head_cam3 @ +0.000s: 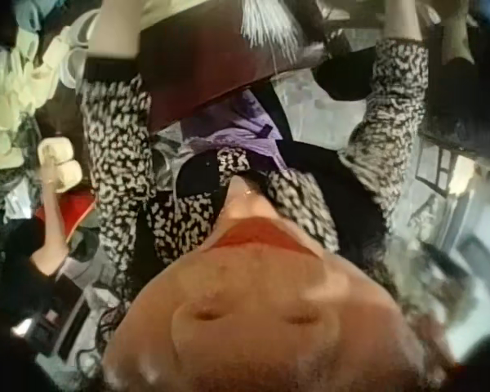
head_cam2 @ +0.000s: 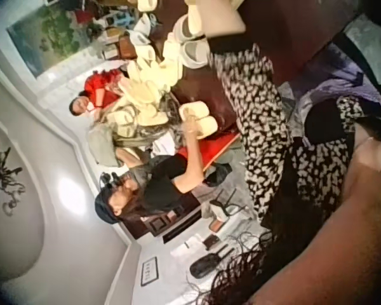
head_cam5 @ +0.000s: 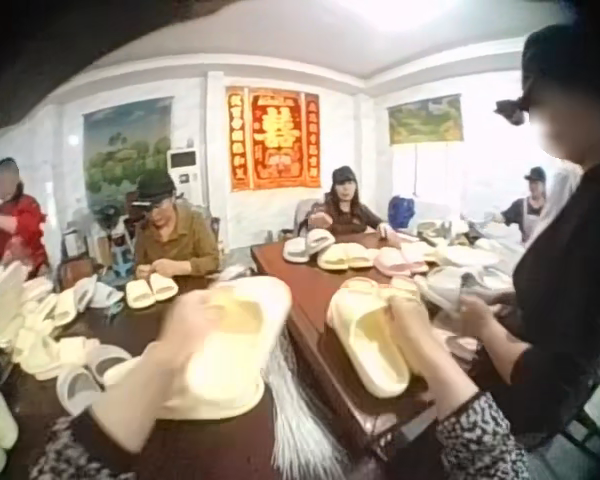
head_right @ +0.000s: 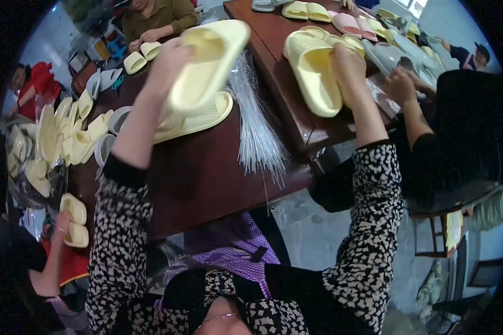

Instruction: The person pairs slippers together on the table, threads plastic fastener ties through each pair by hand to secure them, and arranges the slippers across the work surface.

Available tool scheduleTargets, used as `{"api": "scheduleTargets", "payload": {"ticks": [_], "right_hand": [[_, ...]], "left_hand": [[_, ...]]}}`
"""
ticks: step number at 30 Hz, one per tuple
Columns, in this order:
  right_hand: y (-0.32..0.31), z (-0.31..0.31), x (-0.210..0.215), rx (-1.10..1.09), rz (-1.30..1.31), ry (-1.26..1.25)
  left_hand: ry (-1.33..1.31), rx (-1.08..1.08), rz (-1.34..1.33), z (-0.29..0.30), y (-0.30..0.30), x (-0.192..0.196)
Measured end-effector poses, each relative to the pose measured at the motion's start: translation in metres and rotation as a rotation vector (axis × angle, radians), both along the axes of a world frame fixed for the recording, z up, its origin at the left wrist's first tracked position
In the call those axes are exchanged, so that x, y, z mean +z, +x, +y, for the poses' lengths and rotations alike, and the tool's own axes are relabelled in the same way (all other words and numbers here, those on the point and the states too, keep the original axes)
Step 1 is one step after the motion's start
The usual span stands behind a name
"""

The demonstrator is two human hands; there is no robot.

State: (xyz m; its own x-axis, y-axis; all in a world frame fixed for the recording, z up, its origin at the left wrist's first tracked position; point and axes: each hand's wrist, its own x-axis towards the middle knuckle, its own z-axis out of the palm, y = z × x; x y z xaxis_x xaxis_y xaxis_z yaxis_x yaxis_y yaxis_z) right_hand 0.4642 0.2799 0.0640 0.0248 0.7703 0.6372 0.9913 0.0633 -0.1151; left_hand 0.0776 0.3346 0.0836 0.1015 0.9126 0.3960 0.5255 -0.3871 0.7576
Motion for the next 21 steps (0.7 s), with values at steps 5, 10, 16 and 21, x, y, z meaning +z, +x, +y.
{"api": "scheduleTargets", "payload": {"ticks": [5, 10, 16, 21], "right_hand": [[0.076, 0.034, -0.025, 0.113, 0.307, 0.217], [0.011, -0.045, -0.048, 0.206, 0.736, 0.169], [-0.013, -0.088, -0.072, 0.287, 0.748, 0.312], [-0.023, -0.086, -0.069, 0.201, 0.331, 0.269]], "left_hand": [[-0.241, -0.149, -0.37, 0.035, 0.146, -0.019], [-0.214, -0.05, -0.624, 0.086, 0.229, -0.051], [-0.08, -0.234, -0.534, 0.064, 0.286, -0.046], [-0.01, -0.156, -0.229, 0.042, 0.267, -0.051]]}}
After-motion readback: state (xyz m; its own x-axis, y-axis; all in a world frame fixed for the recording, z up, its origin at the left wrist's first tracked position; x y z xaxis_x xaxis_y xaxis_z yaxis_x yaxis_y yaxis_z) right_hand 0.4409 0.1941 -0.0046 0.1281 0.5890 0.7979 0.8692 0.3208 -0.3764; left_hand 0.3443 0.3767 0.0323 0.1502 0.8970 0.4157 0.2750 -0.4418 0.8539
